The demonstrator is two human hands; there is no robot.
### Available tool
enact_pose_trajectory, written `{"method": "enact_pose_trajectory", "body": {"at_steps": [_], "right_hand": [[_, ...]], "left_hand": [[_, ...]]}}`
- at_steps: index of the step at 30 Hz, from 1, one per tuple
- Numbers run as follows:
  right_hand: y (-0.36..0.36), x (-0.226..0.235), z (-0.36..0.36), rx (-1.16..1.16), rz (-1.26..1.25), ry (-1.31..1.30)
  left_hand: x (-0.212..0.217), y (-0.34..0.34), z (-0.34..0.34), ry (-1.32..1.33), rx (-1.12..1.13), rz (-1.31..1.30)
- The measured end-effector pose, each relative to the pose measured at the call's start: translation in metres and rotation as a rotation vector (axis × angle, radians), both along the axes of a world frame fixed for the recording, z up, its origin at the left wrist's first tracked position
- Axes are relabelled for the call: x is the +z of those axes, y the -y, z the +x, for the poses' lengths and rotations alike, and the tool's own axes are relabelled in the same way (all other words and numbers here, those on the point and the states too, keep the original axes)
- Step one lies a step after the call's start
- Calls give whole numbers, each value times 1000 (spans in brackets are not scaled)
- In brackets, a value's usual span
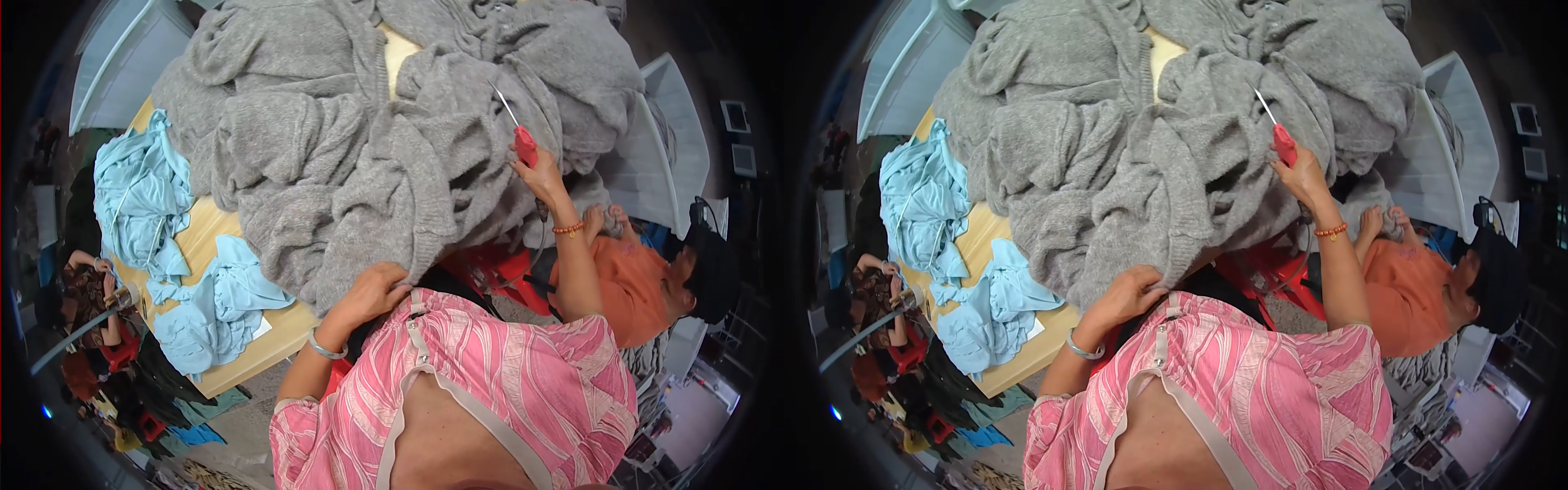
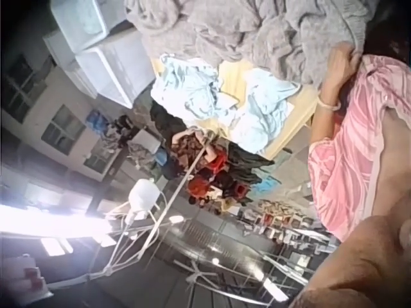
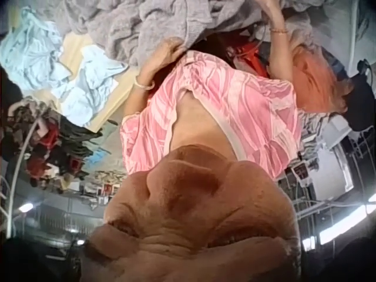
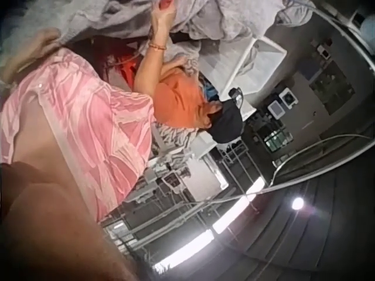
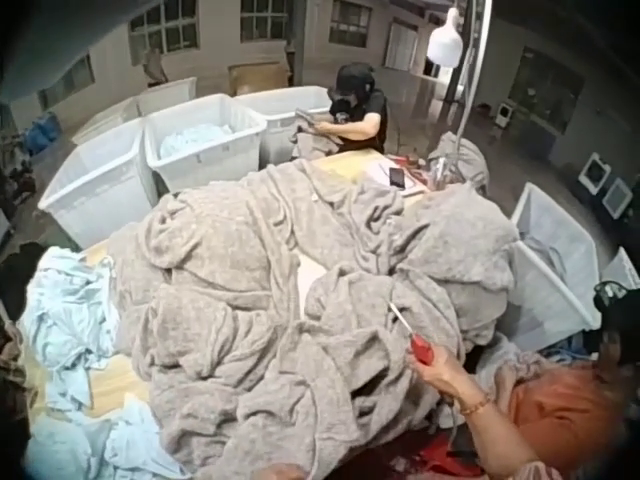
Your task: The recorder is using scissors to trim excess loose threads from knitted sweaters at a factory workbench.
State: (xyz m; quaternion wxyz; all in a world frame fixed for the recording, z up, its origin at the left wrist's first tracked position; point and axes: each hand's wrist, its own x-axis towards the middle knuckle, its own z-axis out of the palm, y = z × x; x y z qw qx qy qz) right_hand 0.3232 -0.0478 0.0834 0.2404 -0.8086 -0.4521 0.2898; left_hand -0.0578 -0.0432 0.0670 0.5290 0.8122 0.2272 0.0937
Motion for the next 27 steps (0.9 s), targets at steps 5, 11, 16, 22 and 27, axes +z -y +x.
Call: {"method": "enact_pose_trajectory", "body": {"at_steps": [5,11,16,22,27], "right_hand": [[-1,2,1,13,78,-36],[-7,14,-3,57,64,-56],[-2,19,-5,168,-10,-131],[-23,52,-20,220,151,-234],[-107,91,-30,422,239,-238]], "left_hand": [[28,-24,-14,-119,256,-342],[30,-35,-44,-207,174,-351],[33,-22,-62,-397,40,-374],[35,-77,-132,155,931,-348],[100,-225,-185,349,956,-160]]}}
